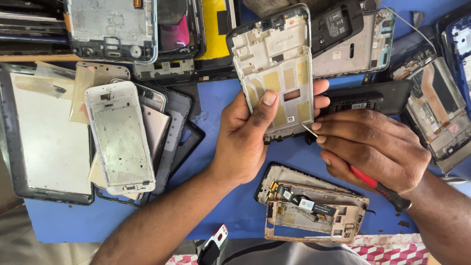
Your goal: The person uses a screwdriver to remove screws from a disassembled smartphone chassis. They then pick up another phone chassis and continue unscrewing components while handling multiple phone parts on the workbench.
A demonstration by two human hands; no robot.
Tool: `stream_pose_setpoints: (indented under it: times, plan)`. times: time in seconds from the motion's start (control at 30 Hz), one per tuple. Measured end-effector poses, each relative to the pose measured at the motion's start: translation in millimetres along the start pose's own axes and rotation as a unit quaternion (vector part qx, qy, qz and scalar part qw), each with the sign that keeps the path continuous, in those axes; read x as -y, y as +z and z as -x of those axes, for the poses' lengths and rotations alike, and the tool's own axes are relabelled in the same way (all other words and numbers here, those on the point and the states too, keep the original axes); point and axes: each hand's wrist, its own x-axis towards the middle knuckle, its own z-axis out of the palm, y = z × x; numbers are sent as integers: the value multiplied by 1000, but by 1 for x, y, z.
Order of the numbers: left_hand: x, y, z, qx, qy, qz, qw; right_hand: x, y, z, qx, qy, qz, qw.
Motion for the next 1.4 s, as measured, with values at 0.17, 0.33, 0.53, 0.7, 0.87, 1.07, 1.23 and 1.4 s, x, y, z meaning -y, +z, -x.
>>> stream_pose_setpoints:
  times: [0.17, 0.33, 0.53, 0.7, 0.87, 1.07, 1.23, 1.4]
  plan:
    - [1, -1, 2, 12, 7, -26, 1000, 3, -4, -4, 26, 21, 15, 999]
    - [3, -3, 2, 19, 9, -16, 1000, 7, -5, -8, 34, 36, 35, 998]
    - [5, -4, 2, 15, 7, -7, 1000, 11, -4, -13, 30, 41, 38, 998]
    - [6, -5, 2, 12, 9, -9, 1000, 12, -3, -16, 36, 49, 40, 997]
    - [7, -5, 1, 6, 13, -2, 1000, 12, -3, -18, 42, 53, 42, 997]
    - [9, -5, 1, 1, 22, -1, 1000, 12, -1, -17, 46, 53, 50, 996]
    - [9, -5, 1, -4, 22, -2, 1000, 11, 0, -16, 52, 54, 52, 996]
    - [9, -4, 1, -21, 11, -8, 1000, 10, 1, -14, 44, 46, 59, 996]
